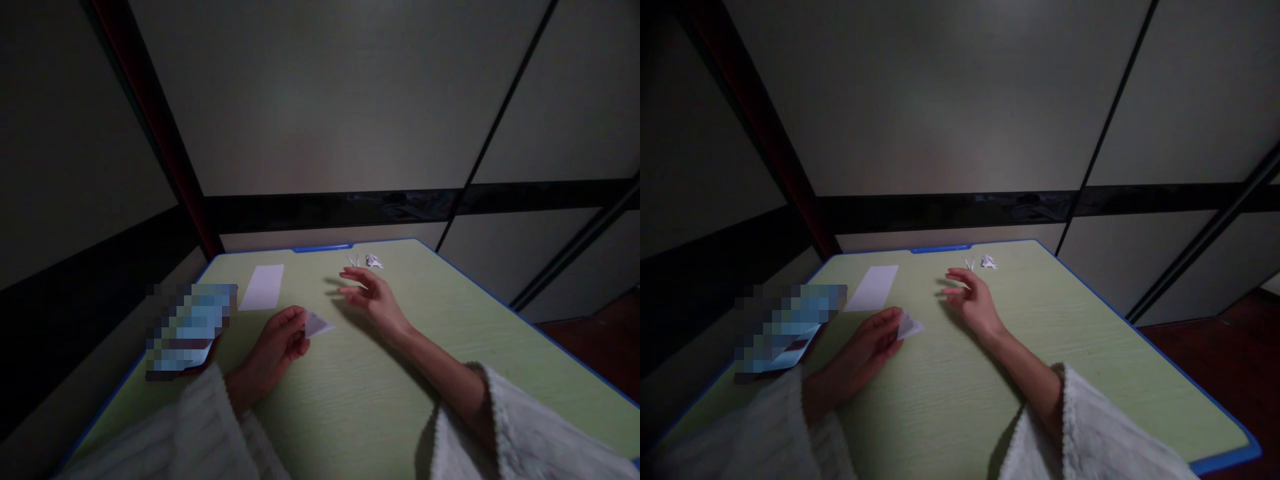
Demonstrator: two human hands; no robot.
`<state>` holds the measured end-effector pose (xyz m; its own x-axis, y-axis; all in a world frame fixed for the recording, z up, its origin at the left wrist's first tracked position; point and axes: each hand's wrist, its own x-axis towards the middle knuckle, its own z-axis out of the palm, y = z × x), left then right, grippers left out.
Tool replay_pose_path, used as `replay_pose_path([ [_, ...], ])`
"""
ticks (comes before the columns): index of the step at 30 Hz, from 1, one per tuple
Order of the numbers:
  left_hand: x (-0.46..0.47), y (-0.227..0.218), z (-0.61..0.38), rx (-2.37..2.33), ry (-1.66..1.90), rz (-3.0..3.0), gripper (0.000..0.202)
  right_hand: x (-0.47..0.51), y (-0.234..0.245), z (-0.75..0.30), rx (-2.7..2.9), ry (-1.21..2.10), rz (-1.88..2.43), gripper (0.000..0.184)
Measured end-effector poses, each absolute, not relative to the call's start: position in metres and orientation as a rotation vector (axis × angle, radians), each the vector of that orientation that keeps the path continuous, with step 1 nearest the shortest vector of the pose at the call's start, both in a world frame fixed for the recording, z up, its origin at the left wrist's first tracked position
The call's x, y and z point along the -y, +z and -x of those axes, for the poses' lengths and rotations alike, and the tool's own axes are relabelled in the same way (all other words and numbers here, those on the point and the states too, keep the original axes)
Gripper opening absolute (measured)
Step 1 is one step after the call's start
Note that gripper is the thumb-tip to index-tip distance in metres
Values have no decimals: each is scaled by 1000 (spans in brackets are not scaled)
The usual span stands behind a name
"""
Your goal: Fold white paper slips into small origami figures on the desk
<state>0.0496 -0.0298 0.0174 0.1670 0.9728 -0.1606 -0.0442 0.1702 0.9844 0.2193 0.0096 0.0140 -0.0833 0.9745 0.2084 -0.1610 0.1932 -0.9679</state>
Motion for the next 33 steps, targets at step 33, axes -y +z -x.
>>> replay_pose_path([
  [33,30,11,-50,-803,948,-1329,29,18,21,-199,1602,1221,548,36],
])
